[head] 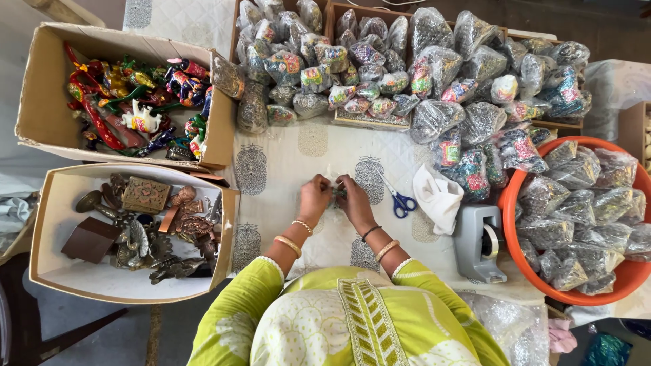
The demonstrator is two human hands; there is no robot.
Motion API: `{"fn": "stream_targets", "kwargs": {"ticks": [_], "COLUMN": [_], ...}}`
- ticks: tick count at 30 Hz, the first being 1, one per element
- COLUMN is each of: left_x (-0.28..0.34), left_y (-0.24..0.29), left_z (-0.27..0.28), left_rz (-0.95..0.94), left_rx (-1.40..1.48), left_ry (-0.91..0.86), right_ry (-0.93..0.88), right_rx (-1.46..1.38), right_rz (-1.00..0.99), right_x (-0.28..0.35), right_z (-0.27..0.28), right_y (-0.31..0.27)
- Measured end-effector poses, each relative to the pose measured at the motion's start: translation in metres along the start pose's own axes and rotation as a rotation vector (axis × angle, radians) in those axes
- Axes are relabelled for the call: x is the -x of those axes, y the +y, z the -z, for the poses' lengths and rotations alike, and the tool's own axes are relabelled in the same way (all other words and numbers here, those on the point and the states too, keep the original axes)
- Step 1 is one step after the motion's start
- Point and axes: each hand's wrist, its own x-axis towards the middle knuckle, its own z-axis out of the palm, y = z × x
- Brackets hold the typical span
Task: The person wraps small painted decorative figurines in bubble wrap at a work table, folding the wrap around each item and sealing it with tape from a desktop tape dispenser. Wrapped pieces are placed into a large orange basin and boxes, and the person occasionally reaches into a box of unwrapped figurines to get the next item.
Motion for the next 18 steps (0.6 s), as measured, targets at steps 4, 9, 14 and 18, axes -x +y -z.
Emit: {"fn": "stream_targets", "kwargs": {"ticks": [4,9,14,18], "left_x": [0.003,0.018,0.039,0.043], "left_y": [-0.012,0.011,0.021,0.016], "left_z": [-0.010,-0.003,0.000,-0.002], "left_rz": [-0.097,-0.196,-0.382,-0.395], "left_rx": [-0.074,-0.188,-0.373,-0.602], "left_ry": [0.019,-0.118,-0.189,-0.279], "right_ry": [0.026,-0.007,-0.059,-0.040], "right_rx": [0.019,-0.192,-0.522,-0.566], "right_rz": [0.015,-0.122,-0.212,-0.356], "right_x": [0.000,-0.003,-0.001,-0.007], "right_z": [-0.007,-0.012,-0.016,-0.010], "right_y": [0.013,0.029,0.072,0.051]}}
